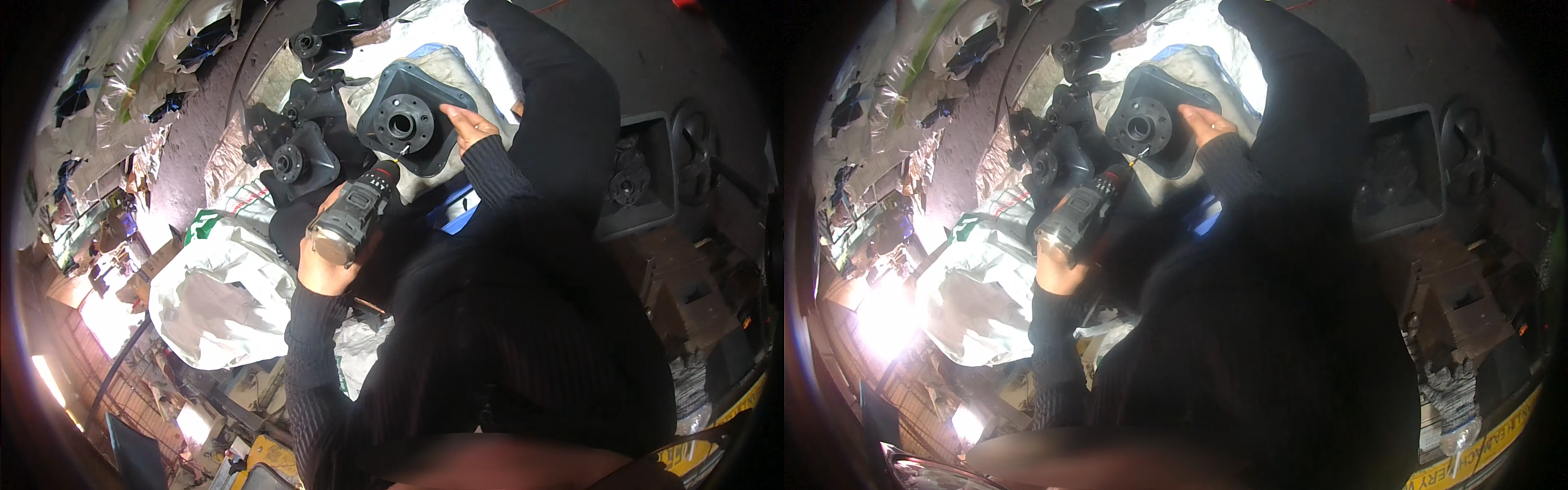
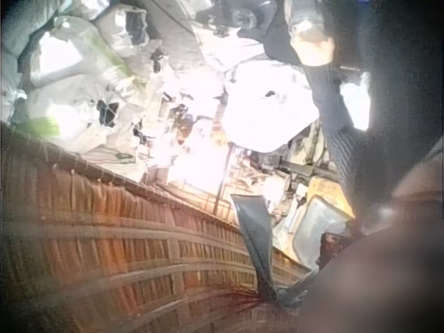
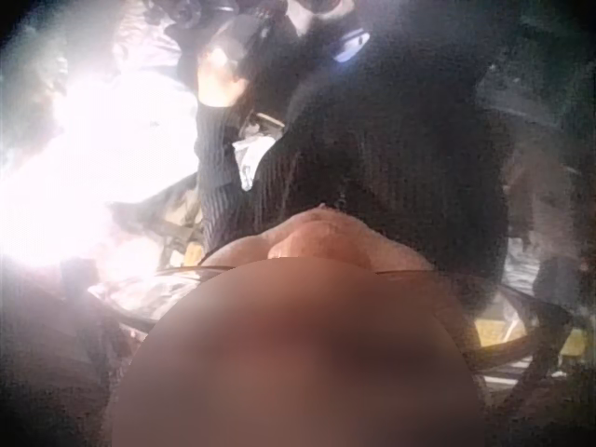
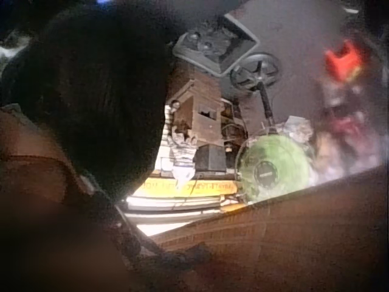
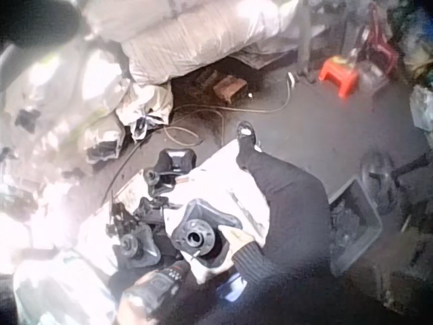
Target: The person sits on the floor and uses a cordless drill to fasten screws into a black plastic housing. They repeatedly insert screws, tighten them with the drill, and occasionally use a green marker to mark the part. The person also picks up and places small metal components into a nearby tray.
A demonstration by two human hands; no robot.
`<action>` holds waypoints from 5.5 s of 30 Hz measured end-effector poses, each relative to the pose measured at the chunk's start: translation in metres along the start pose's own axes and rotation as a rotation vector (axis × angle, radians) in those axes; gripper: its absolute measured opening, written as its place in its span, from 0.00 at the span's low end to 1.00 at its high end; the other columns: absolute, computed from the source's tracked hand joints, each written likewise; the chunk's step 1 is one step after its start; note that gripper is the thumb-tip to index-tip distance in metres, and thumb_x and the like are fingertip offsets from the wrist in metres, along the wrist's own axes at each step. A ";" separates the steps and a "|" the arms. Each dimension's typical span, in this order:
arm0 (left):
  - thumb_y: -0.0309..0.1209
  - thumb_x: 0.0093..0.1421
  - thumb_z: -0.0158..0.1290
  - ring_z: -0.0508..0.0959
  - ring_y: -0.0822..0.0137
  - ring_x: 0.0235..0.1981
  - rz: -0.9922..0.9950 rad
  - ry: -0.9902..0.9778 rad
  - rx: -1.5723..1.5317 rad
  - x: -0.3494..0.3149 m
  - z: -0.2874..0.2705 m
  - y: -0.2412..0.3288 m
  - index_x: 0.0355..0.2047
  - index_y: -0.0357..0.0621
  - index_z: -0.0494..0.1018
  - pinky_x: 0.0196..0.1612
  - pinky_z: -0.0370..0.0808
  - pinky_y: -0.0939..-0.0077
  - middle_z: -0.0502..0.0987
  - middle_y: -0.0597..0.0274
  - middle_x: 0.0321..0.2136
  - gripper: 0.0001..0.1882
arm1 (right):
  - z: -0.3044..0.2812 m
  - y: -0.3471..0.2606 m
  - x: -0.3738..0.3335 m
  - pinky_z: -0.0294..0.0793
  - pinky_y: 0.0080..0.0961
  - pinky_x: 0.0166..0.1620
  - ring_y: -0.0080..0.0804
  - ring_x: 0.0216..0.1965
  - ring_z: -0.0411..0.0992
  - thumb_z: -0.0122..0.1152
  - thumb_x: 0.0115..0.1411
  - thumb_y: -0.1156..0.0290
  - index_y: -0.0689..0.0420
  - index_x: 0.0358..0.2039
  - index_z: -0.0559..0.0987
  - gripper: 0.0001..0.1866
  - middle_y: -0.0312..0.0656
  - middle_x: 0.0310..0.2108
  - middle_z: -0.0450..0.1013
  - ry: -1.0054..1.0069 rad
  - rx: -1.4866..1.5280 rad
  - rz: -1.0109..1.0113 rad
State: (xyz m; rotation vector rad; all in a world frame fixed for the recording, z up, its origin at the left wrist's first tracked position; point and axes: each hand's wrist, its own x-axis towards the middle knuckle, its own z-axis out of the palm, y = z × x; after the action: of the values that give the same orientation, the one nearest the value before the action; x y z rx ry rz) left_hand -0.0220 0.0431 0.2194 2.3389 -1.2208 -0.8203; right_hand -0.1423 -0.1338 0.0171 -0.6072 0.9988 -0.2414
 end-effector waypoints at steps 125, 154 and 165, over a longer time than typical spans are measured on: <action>0.25 0.45 0.62 0.77 0.55 0.42 -0.164 -0.159 0.035 0.072 -0.005 0.035 0.45 0.36 0.71 0.46 0.72 0.68 0.76 0.51 0.41 0.25 | 0.007 0.001 0.013 0.70 0.32 0.48 0.40 0.44 0.75 0.64 0.53 0.50 0.54 0.43 0.80 0.24 0.46 0.40 0.77 -0.084 -0.748 0.029; 0.29 0.50 0.64 0.76 0.68 0.36 -0.233 0.050 -0.622 -0.050 0.005 0.003 0.39 0.38 0.74 0.41 0.73 0.73 0.77 0.62 0.34 0.17 | -0.005 -0.021 -0.037 0.58 0.10 0.16 0.13 0.19 0.58 0.47 0.66 0.69 0.68 0.47 0.72 0.16 0.31 0.23 0.62 -0.731 0.058 0.307; 0.25 0.50 0.60 0.76 0.65 0.41 -0.102 -0.075 -0.307 -0.046 -0.010 -0.005 0.47 0.40 0.71 0.45 0.72 0.72 0.77 0.61 0.38 0.22 | -0.003 -0.026 -0.027 0.56 0.09 0.15 0.12 0.17 0.56 0.49 0.65 0.71 0.70 0.46 0.72 0.15 0.31 0.20 0.61 -0.843 0.029 0.460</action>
State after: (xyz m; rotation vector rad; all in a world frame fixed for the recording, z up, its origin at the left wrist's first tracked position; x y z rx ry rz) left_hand -0.0336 0.0847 0.2388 2.1497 -0.9330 -1.0570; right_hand -0.1571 -0.1437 0.0508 -0.3737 0.2915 0.3895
